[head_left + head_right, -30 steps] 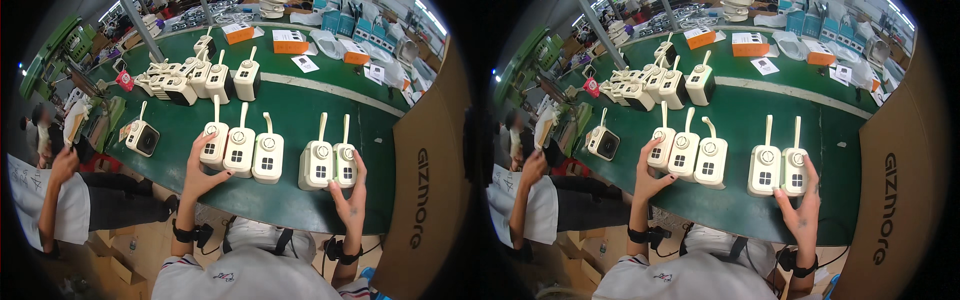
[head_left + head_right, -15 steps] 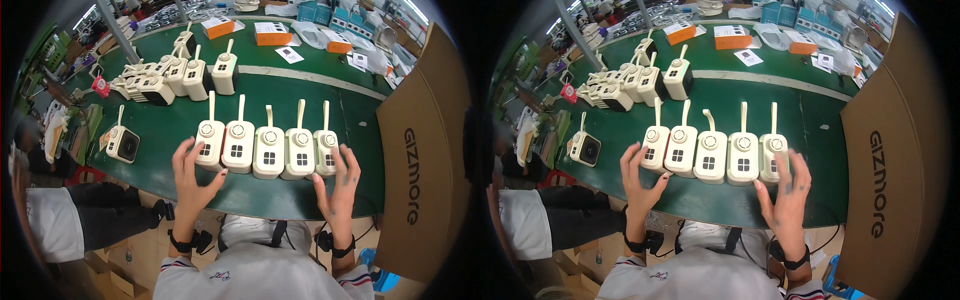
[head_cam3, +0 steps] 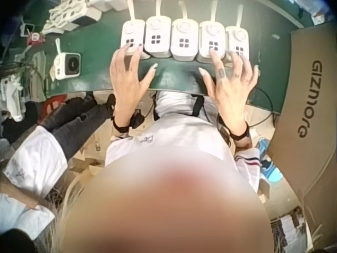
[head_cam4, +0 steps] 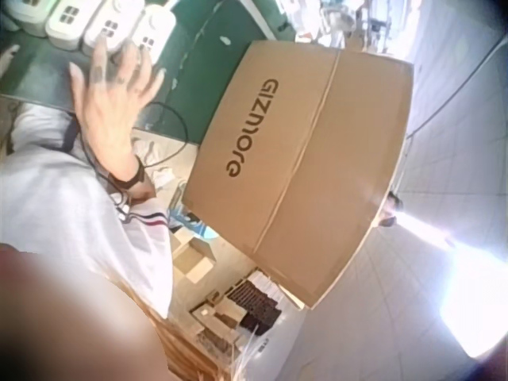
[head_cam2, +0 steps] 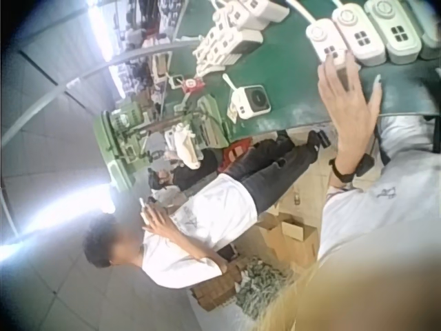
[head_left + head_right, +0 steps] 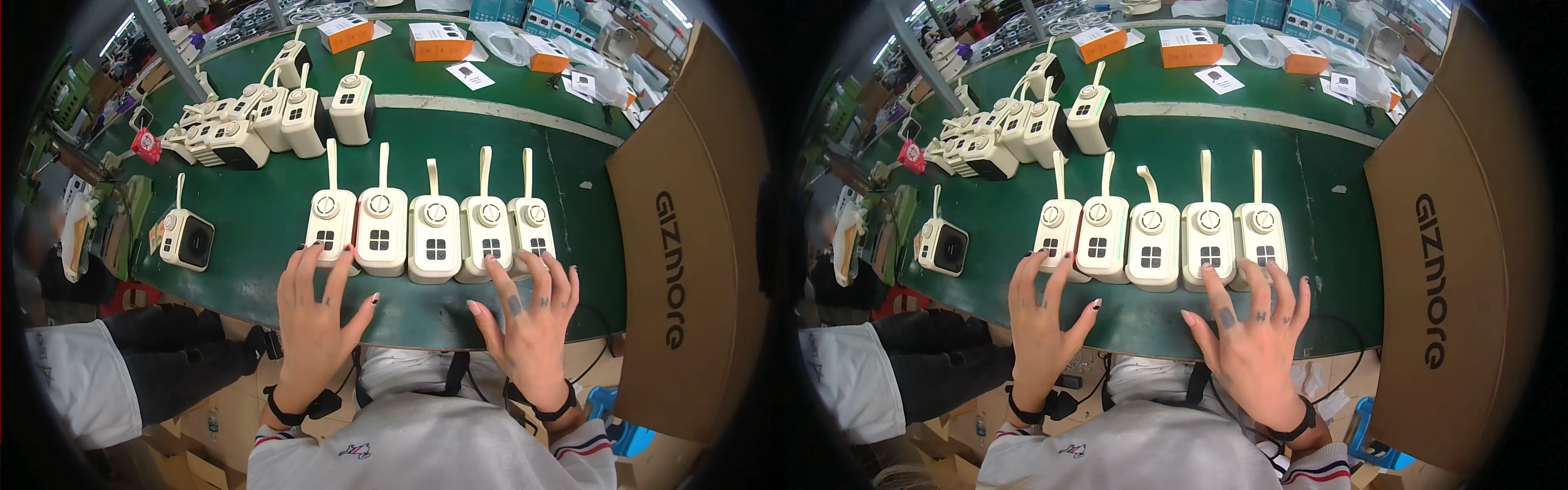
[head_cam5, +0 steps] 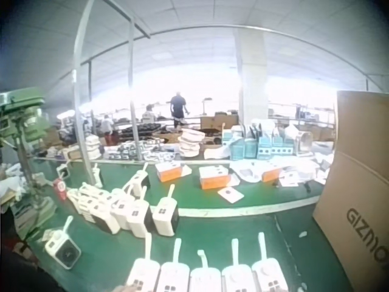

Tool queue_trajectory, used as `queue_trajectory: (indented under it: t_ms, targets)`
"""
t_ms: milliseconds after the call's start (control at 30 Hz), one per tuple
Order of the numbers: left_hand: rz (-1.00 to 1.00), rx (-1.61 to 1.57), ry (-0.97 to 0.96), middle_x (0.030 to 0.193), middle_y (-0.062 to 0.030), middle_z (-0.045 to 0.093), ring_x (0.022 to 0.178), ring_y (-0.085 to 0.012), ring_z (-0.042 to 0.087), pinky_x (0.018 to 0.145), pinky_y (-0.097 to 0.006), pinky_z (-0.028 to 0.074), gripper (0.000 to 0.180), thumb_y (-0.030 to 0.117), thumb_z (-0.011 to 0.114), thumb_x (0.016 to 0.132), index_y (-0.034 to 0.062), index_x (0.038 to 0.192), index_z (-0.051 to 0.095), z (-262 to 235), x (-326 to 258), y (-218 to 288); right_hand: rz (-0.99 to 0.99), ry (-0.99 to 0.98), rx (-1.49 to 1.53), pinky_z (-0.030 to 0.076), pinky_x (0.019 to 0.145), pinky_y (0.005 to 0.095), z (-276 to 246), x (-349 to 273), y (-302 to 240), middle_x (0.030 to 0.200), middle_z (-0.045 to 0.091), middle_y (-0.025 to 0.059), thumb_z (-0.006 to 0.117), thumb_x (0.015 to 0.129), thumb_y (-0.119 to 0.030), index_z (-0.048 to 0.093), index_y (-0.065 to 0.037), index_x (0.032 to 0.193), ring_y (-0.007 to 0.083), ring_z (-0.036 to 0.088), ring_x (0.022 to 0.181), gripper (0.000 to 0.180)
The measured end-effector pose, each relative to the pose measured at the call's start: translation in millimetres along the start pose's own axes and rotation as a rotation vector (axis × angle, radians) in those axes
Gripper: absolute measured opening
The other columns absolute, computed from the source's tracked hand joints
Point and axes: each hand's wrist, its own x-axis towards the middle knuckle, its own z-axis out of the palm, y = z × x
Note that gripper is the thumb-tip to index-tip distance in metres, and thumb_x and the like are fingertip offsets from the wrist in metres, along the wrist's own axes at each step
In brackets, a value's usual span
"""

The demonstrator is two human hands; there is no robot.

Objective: Testing the functionality and indicator lights of multiple hand-held electronic devices on a production line.

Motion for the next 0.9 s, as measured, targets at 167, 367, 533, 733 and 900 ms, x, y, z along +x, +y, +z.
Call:
queue_trajectory:
  t_ms: [167,367,533,733,900]
  targets:
    - [-0.018,-0.026,-0.017,0.134,-0.0199,0.038,0.123,-0.0407,0.039,0.099,-0.049,0.037,0.062,0.020,0.078,0.072,0.0098,0.129,0.054,1.8,-1.6,4.2,0.128,-0.043,-0.032,0.023,0.102,0.0614,-3.3,-1.6,-5.2,0.130,0.041,0.0146,0.070,0.081,-0.041,0.058,-0.025,0.128,0.0370,0.037,0.123,0.051]
    - [-0.031,-0.082,-0.022,0.137,-0.0219,0.032,0.126,-0.0428,0.036,0.101,-0.049,0.035,0.058,0.020,0.078,0.073,0.0144,0.127,0.057,3.1,-1.1,11.7,0.129,-0.033,-0.059,0.024,0.105,0.0558,-2.9,1.9,-12.2,0.130,0.038,0.0175,0.068,0.083,-0.037,0.059,-0.022,0.128,0.0389,0.035,0.123,0.048]
    - [-0.044,-0.113,-0.008,0.136,-0.0246,0.030,0.126,-0.0447,0.035,0.101,-0.051,0.035,0.059,0.020,0.078,0.075,0.0130,0.129,0.056,1.9,-1.5,16.0,0.134,-0.030,-0.073,0.024,0.103,0.0614,-2.1,1.9,-12.9,0.130,0.037,0.0176,0.069,0.081,-0.044,0.057,-0.027,0.129,0.0381,0.034,0.125,0.052]
    - [-0.096,-0.122,0.003,0.133,-0.0241,0.033,0.124,-0.0445,0.036,0.100,-0.050,0.035,0.066,0.020,0.077,0.075,0.0073,0.133,0.049,4.2,-4.4,13.4,0.144,-0.042,-0.146,0.023,0.106,0.0569,-4.5,-2.0,-13.0,0.131,0.040,0.0209,0.062,0.085,-0.046,0.060,-0.023,0.128,0.0402,0.035,0.124,0.048]
    - [-0.059,-0.058,0.004,0.132,-0.0218,0.035,0.122,-0.0445,0.035,0.098,-0.052,0.035,0.070,0.022,0.077,0.075,0.0032,0.135,0.045,3.5,-4.1,10.2,0.139,-0.060,-0.161,0.023,0.106,0.0571,-5.4,-1.4,-13.6,0.132,0.039,0.0211,0.062,0.086,-0.046,0.059,-0.023,0.129,0.0408,0.034,0.124,0.049]
